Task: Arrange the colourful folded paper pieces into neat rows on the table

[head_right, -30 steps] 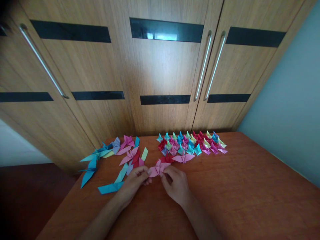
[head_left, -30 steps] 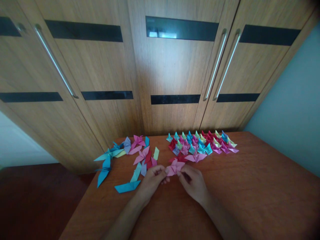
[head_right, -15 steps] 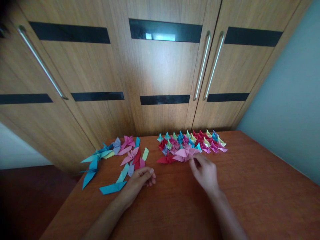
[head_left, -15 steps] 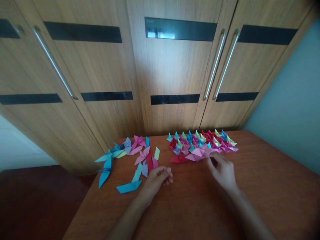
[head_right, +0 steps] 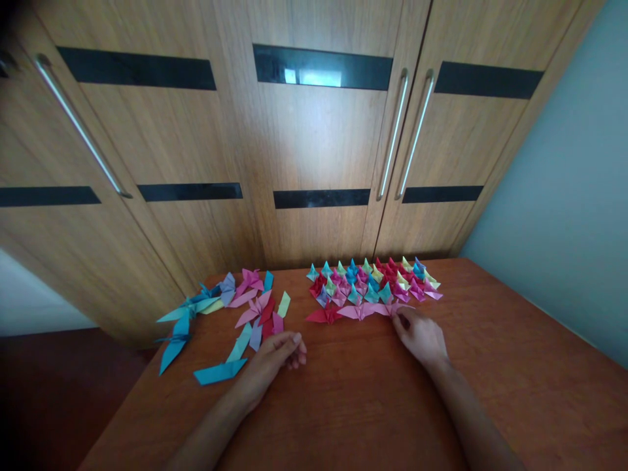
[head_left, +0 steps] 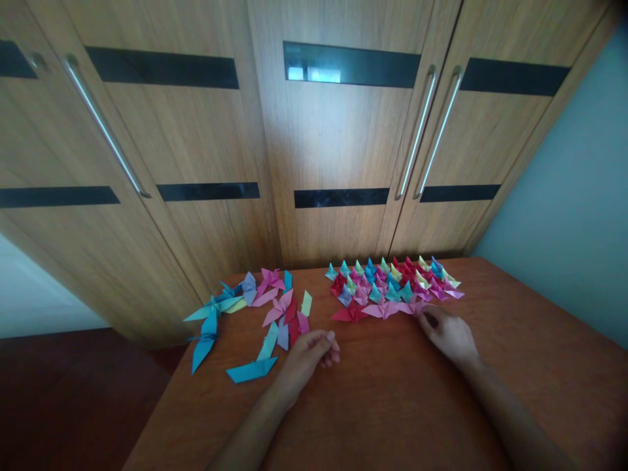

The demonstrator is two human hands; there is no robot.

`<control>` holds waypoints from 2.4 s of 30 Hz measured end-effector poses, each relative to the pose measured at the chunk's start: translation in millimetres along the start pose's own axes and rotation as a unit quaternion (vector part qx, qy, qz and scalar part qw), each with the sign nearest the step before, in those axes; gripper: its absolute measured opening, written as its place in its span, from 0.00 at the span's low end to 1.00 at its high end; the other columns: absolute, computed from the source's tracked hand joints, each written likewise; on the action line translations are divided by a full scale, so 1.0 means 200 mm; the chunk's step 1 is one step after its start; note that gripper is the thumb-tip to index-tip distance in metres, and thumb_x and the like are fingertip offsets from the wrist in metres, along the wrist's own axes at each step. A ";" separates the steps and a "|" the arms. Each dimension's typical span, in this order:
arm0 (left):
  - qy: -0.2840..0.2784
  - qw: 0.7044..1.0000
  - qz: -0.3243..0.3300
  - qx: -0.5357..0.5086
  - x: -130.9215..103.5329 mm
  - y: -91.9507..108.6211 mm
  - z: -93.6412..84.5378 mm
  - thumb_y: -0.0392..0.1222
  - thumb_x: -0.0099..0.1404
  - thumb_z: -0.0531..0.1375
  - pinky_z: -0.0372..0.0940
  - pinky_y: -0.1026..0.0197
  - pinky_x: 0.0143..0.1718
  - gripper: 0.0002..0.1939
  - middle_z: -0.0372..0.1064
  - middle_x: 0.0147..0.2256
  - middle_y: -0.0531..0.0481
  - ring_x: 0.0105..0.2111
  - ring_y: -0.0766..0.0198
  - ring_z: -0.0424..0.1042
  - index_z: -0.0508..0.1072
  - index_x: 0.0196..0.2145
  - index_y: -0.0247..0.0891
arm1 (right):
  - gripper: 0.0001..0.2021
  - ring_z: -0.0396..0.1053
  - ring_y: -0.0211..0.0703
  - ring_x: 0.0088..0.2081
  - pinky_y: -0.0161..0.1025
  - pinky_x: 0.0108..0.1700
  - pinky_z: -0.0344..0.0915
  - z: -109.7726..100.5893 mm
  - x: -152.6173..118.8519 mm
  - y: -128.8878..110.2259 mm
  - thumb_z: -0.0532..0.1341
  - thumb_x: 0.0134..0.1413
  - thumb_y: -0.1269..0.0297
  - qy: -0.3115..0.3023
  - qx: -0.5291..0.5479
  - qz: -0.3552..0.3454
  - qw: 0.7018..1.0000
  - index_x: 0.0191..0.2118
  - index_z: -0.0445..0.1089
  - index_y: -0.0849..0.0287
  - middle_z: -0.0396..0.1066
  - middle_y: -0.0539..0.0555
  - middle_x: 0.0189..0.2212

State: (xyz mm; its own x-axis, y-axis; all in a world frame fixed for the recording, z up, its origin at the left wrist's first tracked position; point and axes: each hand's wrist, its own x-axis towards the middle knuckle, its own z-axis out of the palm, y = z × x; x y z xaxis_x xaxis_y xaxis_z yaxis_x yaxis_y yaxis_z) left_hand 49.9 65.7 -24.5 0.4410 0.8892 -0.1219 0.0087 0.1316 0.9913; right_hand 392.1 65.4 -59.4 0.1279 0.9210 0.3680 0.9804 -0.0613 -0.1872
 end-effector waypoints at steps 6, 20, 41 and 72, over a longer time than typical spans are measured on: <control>0.000 1.000 -0.001 0.004 0.00 0.00 0.00 0.54 0.64 0.53 0.57 0.65 0.27 0.20 0.70 0.25 0.49 0.25 0.67 0.64 0.71 0.29 0.34 | 0.12 0.73 0.44 0.35 0.35 0.30 0.64 0.02 0.00 -0.02 0.51 0.56 0.57 -0.008 -0.008 0.001 1.000 0.37 0.70 0.52 0.74 0.50 0.40; -0.010 1.000 0.001 -0.004 0.00 -0.01 0.00 0.55 0.63 0.54 0.57 0.65 0.28 0.20 0.70 0.25 0.49 0.25 0.67 0.65 0.71 0.29 0.34 | 0.13 0.73 0.45 0.35 0.35 0.29 0.62 0.01 -0.01 -0.05 0.50 0.57 0.53 -0.040 -0.002 0.030 0.999 0.38 0.69 0.50 0.74 0.49 0.39; -0.011 1.000 -0.006 -0.004 0.00 0.00 0.00 0.56 0.62 0.54 0.57 0.65 0.28 0.20 0.70 0.25 0.49 0.25 0.67 0.64 0.72 0.28 0.34 | 0.12 0.70 0.40 0.29 0.32 0.23 0.53 -0.08 -0.08 0.02 0.51 0.57 0.56 -0.009 -0.082 0.046 0.996 0.38 0.70 0.52 0.73 0.52 0.39; -0.006 1.000 -0.004 0.008 0.01 -0.01 0.00 0.57 0.61 0.55 0.57 0.65 0.28 0.21 0.70 0.25 0.49 0.24 0.66 0.65 0.72 0.28 0.34 | 0.13 0.72 0.44 0.32 0.34 0.26 0.57 0.00 0.00 -0.08 0.51 0.58 0.55 -0.022 -0.037 0.045 0.998 0.39 0.70 0.52 0.75 0.51 0.38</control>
State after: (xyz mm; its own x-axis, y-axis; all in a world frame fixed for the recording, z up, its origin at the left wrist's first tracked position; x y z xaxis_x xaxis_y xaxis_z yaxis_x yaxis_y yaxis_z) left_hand 50.5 68.1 -27.3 0.4518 0.8826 -0.1298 0.0263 0.1322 0.9909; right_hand 376.1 66.8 -55.9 0.2112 0.9264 0.3117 0.9738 -0.1719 -0.1489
